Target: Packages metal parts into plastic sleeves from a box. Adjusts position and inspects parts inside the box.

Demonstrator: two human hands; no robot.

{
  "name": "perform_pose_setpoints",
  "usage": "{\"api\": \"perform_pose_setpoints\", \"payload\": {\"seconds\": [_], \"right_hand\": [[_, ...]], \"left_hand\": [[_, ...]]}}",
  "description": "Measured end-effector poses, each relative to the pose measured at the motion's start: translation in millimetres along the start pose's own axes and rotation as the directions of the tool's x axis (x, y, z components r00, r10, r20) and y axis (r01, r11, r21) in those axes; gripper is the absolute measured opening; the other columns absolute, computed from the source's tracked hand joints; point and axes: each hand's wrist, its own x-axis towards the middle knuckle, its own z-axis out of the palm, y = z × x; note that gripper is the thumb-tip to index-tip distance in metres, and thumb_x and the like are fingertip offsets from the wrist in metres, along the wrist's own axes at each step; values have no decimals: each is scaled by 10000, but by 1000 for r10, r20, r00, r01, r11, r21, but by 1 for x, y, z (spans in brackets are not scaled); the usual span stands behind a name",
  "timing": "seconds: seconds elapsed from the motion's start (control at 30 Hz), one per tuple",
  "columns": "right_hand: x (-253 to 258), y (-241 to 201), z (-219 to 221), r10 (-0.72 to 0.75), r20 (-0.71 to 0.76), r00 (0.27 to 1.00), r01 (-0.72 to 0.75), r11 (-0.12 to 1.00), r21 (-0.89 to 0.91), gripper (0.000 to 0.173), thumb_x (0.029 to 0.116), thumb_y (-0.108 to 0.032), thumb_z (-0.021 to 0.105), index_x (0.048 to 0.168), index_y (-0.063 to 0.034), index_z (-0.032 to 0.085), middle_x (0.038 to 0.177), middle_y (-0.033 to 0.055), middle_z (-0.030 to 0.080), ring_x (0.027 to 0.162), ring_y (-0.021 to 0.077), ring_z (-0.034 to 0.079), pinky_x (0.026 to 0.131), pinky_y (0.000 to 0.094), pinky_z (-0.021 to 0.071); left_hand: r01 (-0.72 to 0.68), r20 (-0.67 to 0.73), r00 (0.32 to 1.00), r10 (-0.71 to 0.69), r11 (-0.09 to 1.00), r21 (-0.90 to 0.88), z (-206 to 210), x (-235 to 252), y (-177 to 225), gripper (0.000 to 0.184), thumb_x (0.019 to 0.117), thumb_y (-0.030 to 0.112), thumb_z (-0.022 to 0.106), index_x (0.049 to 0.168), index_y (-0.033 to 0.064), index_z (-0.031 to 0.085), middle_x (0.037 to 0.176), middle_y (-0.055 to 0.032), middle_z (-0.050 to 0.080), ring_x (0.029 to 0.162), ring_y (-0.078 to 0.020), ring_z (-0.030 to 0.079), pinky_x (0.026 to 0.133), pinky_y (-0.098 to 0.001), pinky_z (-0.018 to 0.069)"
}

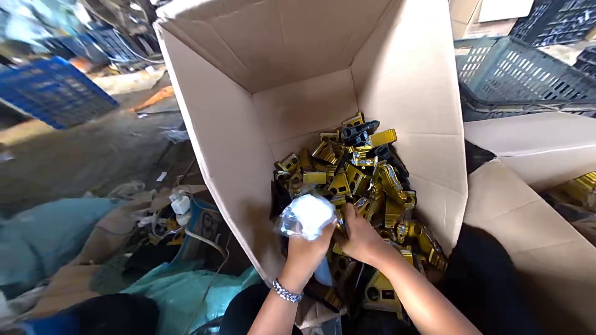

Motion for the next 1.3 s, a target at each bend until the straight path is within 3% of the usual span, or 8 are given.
{"api": "perform_pose_setpoints", "payload": {"seconds": [0.2, 0.5, 0.67, 0.83, 1.07, 1.17, 1.23, 1.3], "right_hand": [[-2, 12, 6, 61, -61, 996, -4, 738, 675, 683, 861, -136, 784, 1450, 29, 479, 1378, 189, 586, 1242, 197, 589, 1043, 334, 497], [-34, 54, -1, 144, -227, 963, 62, 702, 709, 542, 713, -59, 826, 1212, 1, 623, 1065, 94, 692, 938, 134, 674, 829, 329, 583], [-55, 97, -44, -64, -689, 722, 632, -342, 695, 405, 913, -359, 678, 1201, -79, 725, 1123, 73, 744, 1009, 175, 723, 857, 312, 602], [-42, 39, -8, 20, -197, 980, 159, 508, 846, 284, 1014, -199, 572, 1195, 8, 642, 1020, 29, 704, 905, 97, 686, 832, 303, 594], [-56, 43, -5, 46, -142, 989, 80, 642, 763, 145, 1013, -155, 588, 931, -49, 645, 675, -56, 596, 522, 24, 554, 517, 208, 518], [-61, 47, -10, -86, -10, 996, 60, 603, 795, 55, 980, -93, 620, 940, -62, 642, 741, -56, 668, 620, 53, 660, 621, 244, 603], [-59, 45, -9, -85, -10, 996, 58, 580, 812, 67, 925, -60, 689, 888, -76, 636, 741, -48, 687, 617, 59, 671, 612, 247, 604], [-55, 41, -8, 40, -89, 995, 52, 555, 830, 249, 845, -90, 791, 761, -120, 558, 628, -48, 616, 484, 48, 581, 475, 220, 532]], "left_hand": [[-339, -41, 912, 408, 805, 487, -5, 6, -14, 504, 767, 184, 804, 1060, -197, 651, 992, -274, 719, 969, -274, 721, 927, -384, 552], [-175, 301, 942, 148, 983, 63, 3, -24, -11, 451, 838, 192, 813, 1146, -96, 653, 1021, -94, 744, 939, -105, 713, 891, -295, 592], [129, 113, 987, -115, 985, -116, -19, -2, 14, 328, 936, 74, 587, 1228, -65, 540, 926, -17, 737, 773, -111, 731, 758, -296, 637], [-138, 221, 971, 95, 972, 191, 15, -18, -12, 542, 759, 129, 836, 1176, -144, 625, 1090, -172, 713, 1053, -128, 677, 981, -302, 536], [481, 423, 821, -384, 864, -148, 10, -15, 26, 351, 790, 42, 795, 1098, 42, 628, 876, 27, 708, 759, -48, 669, 723, -232, 586], [10, 196, 979, -55, 975, 223, 4, -4, 7, 372, 871, 137, 772, 1161, -57, 643, 995, -47, 728, 920, -52, 697, 873, -213, 570], [-342, 94, 936, 339, 813, 471, -12, 10, -19, 417, 790, 171, 785, 1046, -143, 687, 978, -233, 740, 959, -298, 732, 908, -468, 561], [-218, 83, 976, 203, 932, 291, -20, 9, -11, 399, 851, 245, 796, 1086, -51, 668, 984, -87, 719, 953, -133, 700, 903, -317, 576]]}}
